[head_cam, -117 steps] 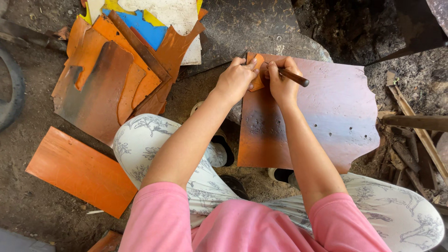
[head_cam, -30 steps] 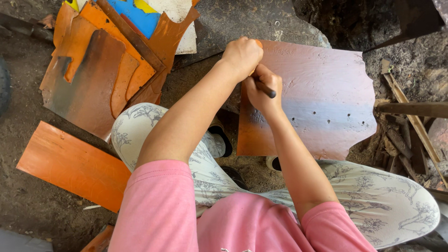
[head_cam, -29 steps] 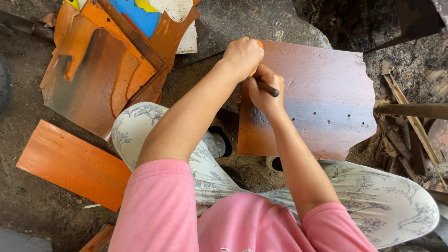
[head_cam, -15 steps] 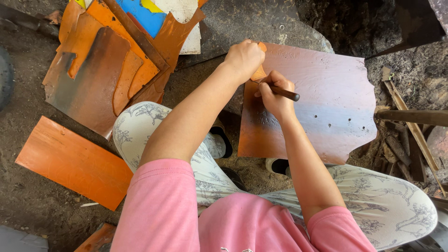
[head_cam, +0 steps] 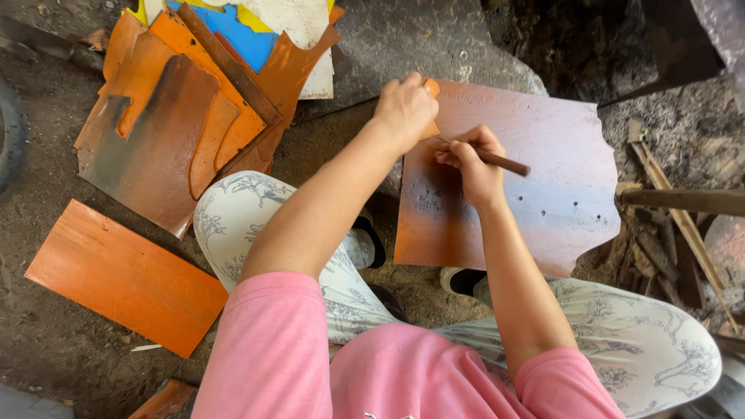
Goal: The person wipes a large piece of orange leather with a cloth, then uses a small knife to cut a smaller piece of leather placed on top of it. The person continues cutting the smaller piece along its edges.
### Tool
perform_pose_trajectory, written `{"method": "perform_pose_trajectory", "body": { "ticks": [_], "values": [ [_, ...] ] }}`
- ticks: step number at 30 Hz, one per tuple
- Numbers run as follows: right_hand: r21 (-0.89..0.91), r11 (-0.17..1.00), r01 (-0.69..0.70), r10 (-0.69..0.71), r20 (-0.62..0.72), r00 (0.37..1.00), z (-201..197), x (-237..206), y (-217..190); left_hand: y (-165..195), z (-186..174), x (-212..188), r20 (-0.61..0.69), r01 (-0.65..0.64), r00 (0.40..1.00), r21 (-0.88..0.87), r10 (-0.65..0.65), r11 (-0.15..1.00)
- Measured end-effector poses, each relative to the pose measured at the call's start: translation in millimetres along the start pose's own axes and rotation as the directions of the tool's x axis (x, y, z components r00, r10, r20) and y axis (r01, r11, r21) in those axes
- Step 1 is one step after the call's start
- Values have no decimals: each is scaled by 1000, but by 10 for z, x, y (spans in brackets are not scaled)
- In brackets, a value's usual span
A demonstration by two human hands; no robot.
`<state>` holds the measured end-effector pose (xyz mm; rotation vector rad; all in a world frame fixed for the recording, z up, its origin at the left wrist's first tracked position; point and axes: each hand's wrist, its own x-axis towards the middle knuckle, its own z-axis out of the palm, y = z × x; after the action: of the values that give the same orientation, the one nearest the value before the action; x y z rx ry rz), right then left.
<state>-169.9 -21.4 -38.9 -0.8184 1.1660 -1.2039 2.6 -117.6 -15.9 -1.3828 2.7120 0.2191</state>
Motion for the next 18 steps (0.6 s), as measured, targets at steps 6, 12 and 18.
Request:
{"method": "perform_pose_trajectory", "body": {
  "ticks": [6, 12, 18],
  "values": [
    [-130, 977, 170, -179, -62, 982, -172, 188, -73, 244, -69, -5, 126, 19, 992, -2, -19, 1000],
    [-193, 981, 26, -18, 43, 999, -47, 694, -549, 591, 91, 234, 286, -20, 958, 83, -4, 996],
    [-604, 785, 139, -2, 221, 975, 432, 1071, -862, 802, 189, 418, 259, 316, 921, -61, -290, 947]
  ]
}}
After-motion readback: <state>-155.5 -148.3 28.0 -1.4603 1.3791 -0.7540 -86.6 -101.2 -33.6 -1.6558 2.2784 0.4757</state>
